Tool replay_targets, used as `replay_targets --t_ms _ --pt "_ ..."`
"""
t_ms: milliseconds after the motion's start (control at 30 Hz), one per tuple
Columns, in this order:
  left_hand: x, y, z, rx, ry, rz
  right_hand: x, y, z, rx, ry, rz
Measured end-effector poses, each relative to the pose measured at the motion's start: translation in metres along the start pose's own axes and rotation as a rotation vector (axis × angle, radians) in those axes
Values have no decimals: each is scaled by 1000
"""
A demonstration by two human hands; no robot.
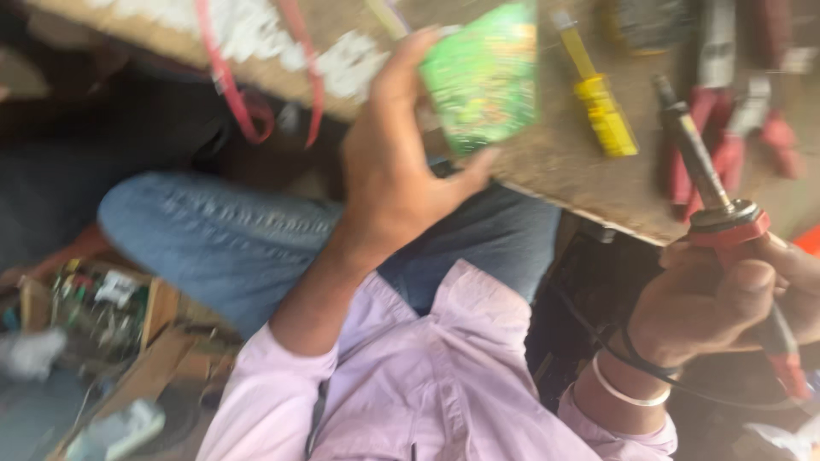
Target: The person uses a screwdriver to scrape solder joints on a green circuit board, then uses a soldering iron to apply heat. They also use pliers to cut a small component and a brush to clean the board surface.
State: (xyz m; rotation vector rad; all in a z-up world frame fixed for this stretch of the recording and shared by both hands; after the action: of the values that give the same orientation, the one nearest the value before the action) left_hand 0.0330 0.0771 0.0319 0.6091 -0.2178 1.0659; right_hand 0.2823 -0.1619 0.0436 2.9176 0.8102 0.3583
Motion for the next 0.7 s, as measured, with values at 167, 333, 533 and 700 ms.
replay_targets --t_ms 167,333,533,700 --pt "-11 -10 -20 7 1 44 9 66 -26 -292 245 235" --pt "-16 3 -34 216 -77 97 28 150 -53 -444 281 373" --pt "-8 1 15 454 -545 -41 53 231 -48 -383 107 584" --pt "-28 -10 31 373 -655 -71 44 261 -27 -322 25 670"
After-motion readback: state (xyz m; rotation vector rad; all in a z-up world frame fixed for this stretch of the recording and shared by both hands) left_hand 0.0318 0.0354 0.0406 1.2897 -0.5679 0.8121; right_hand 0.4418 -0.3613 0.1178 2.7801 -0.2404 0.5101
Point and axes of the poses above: each hand's wrist, its own x-axis towards the middle knuckle, its own y-axis out of the back of the hand, z = x × y, the point moved 10 cm from there along x, towards the middle knuckle, and after that the axes turned 9 degrees about -y, right-handed, at the moved point
